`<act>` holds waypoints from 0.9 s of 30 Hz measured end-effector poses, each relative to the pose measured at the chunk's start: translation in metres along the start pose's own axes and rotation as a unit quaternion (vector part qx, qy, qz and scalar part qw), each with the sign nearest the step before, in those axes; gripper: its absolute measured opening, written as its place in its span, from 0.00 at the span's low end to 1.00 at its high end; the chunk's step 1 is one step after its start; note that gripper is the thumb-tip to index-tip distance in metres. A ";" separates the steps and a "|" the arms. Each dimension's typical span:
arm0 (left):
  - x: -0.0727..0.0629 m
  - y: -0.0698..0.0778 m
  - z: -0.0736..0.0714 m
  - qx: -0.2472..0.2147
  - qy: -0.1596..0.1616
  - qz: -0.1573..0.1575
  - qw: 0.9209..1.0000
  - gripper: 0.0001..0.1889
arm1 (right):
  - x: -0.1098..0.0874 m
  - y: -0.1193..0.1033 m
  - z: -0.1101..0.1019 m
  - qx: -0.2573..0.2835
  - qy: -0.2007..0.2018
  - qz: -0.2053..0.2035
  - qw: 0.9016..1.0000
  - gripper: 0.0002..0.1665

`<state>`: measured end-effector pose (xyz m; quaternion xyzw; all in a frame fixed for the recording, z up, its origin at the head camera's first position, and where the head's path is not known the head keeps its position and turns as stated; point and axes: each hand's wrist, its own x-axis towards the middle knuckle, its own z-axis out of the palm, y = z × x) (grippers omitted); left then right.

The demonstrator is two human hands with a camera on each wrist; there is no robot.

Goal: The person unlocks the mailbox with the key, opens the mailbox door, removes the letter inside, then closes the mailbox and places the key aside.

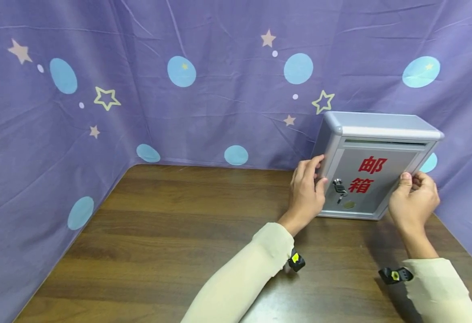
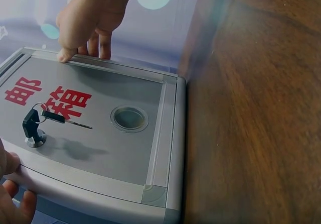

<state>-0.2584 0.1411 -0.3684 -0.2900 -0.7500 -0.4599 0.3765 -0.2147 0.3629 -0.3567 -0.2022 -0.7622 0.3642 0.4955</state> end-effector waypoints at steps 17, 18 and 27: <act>0.004 -0.001 -0.002 -0.013 0.025 0.013 1.000 0.29 | -0.003 -0.013 -0.001 0.009 0.020 -0.005 1.000 0.20; 0.006 0.000 -0.003 -0.015 0.026 0.015 0.999 0.29 | -0.001 -0.014 0.000 0.011 0.024 -0.007 1.000 0.20; 0.016 -0.003 -0.006 -0.022 0.048 0.008 0.999 0.28 | 0.004 -0.029 0.003 0.026 0.034 -0.019 0.999 0.20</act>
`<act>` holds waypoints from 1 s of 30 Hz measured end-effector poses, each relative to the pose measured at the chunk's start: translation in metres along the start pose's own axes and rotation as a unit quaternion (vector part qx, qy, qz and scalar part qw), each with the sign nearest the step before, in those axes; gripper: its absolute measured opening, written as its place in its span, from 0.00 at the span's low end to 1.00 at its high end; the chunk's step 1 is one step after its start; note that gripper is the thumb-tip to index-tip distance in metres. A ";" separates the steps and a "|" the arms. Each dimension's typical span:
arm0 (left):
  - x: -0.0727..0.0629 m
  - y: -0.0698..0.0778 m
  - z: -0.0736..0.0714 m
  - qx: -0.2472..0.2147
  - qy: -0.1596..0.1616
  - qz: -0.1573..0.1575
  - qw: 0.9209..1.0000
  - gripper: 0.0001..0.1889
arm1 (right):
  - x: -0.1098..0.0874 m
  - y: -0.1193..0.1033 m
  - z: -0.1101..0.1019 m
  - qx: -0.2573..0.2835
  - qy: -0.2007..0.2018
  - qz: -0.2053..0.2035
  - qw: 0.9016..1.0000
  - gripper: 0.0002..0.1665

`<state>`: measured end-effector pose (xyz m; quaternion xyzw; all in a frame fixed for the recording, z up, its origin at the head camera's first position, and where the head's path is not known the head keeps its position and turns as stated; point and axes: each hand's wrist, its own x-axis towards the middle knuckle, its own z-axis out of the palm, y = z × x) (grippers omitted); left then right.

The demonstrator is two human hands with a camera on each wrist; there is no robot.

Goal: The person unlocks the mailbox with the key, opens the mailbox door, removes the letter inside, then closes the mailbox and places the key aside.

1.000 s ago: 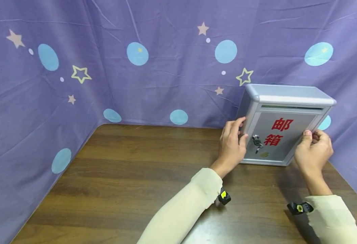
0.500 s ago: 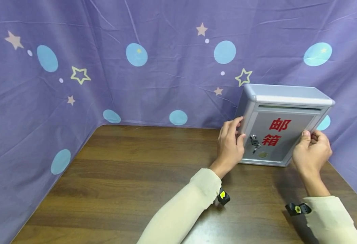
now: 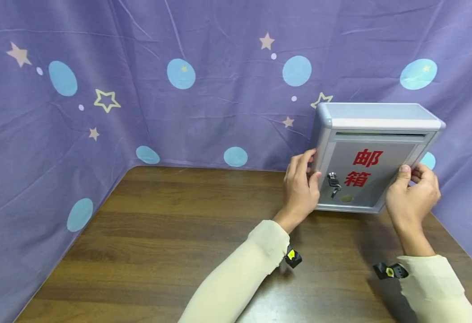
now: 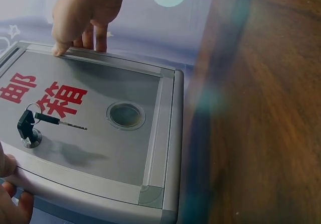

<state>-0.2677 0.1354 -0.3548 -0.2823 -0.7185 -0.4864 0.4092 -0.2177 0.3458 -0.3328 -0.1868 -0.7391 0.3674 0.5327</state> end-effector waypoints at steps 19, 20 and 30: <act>0.029 -0.007 -0.043 -0.018 0.015 0.015 1.000 0.29 | -0.002 -0.036 0.022 0.045 0.014 -0.061 0.997 0.16; 0.031 -0.008 -0.046 -0.019 0.016 0.017 1.000 0.30 | -0.003 -0.039 0.023 0.047 0.013 -0.062 0.997 0.16; 0.037 -0.011 -0.055 -0.041 0.015 0.015 0.999 0.29 | -0.007 -0.048 0.028 0.065 -0.008 -0.068 0.996 0.19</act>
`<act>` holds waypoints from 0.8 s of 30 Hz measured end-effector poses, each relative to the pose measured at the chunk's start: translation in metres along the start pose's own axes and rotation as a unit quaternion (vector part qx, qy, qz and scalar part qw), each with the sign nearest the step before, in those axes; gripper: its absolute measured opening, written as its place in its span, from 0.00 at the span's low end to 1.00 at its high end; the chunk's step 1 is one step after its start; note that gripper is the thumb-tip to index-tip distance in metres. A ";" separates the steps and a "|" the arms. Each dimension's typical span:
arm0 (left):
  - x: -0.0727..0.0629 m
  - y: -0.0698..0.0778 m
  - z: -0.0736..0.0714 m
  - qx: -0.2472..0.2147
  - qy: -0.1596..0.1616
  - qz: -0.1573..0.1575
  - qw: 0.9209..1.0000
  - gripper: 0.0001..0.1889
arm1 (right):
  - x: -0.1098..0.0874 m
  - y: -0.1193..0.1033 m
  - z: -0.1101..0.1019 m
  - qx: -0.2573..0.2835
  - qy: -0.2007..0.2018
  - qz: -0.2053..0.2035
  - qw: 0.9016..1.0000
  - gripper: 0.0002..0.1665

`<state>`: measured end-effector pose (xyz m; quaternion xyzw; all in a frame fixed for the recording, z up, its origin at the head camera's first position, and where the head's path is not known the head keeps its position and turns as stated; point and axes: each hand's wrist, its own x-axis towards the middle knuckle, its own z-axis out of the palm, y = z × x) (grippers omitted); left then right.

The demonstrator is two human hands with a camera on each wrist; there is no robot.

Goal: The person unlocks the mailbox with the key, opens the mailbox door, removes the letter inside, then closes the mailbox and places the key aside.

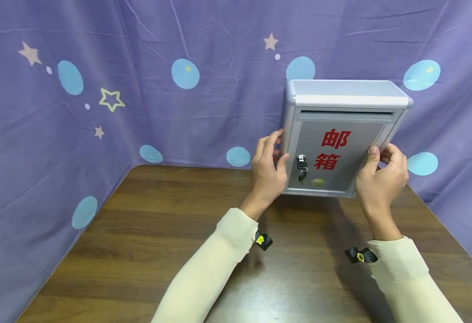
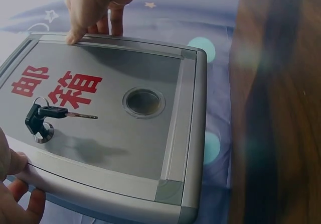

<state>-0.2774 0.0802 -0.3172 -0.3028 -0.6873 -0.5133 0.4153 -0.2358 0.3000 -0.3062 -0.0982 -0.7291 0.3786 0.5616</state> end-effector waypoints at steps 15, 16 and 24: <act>0.000 -0.012 -0.028 -0.007 0.014 -0.002 1.000 0.30 | -0.016 -0.019 0.014 0.027 -0.027 -0.003 0.999 0.19; 0.000 -0.012 -0.028 -0.009 0.015 -0.003 1.000 0.30 | -0.016 -0.020 0.014 0.029 -0.027 0.001 0.999 0.19; 0.002 -0.015 -0.030 -0.031 0.027 0.004 0.999 0.30 | -0.015 -0.021 0.014 0.051 -0.036 0.009 0.998 0.18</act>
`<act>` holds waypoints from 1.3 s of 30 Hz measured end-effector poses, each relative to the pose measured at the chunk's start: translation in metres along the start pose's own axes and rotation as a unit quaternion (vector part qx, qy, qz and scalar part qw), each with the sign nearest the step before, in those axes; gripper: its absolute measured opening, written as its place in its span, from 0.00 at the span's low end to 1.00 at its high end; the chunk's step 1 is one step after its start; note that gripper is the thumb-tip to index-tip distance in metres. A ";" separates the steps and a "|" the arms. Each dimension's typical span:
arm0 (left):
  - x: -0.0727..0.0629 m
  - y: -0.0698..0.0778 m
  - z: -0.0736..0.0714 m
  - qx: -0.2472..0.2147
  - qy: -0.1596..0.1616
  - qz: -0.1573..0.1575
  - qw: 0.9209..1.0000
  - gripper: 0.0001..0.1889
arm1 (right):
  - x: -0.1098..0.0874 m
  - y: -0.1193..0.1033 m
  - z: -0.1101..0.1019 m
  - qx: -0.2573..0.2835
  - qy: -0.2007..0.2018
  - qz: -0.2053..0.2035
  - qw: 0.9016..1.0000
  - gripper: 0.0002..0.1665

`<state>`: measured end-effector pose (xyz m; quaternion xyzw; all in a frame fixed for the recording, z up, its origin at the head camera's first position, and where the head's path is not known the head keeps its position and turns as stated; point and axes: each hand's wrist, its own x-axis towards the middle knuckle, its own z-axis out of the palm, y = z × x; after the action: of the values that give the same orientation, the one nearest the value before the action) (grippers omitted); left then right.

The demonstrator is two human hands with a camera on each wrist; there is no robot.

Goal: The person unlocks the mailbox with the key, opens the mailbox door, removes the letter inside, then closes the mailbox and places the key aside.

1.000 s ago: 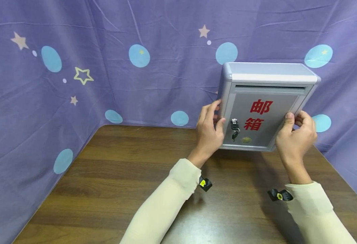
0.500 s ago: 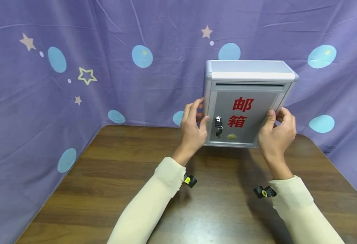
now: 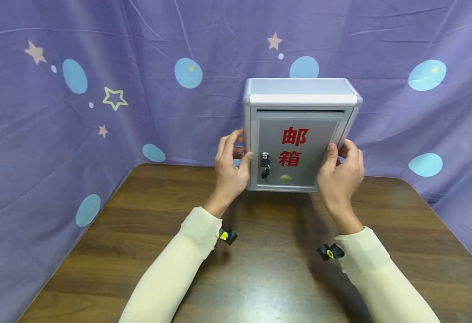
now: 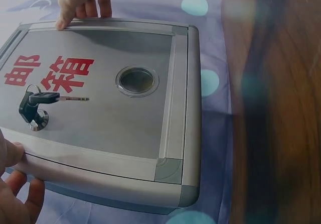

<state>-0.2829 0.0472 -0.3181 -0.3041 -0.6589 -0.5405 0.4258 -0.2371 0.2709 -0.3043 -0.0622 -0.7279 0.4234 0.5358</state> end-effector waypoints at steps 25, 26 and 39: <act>-0.012 -0.026 -0.029 0.007 -0.005 -0.029 1.000 0.31 | -0.028 0.006 0.033 -0.018 -0.022 0.005 1.000 0.19; -0.012 -0.027 -0.028 0.009 -0.004 -0.031 0.999 0.31 | -0.029 0.008 0.033 -0.017 -0.023 0.006 1.000 0.18; -0.016 -0.019 -0.024 0.024 0.000 -0.043 0.999 0.31 | -0.037 0.021 0.040 -0.029 -0.041 0.003 0.999 0.19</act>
<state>-0.2866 0.0199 -0.3400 -0.2648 -0.6843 -0.5422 0.4094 -0.2629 0.2421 -0.3484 -0.0627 -0.7608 0.4057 0.5026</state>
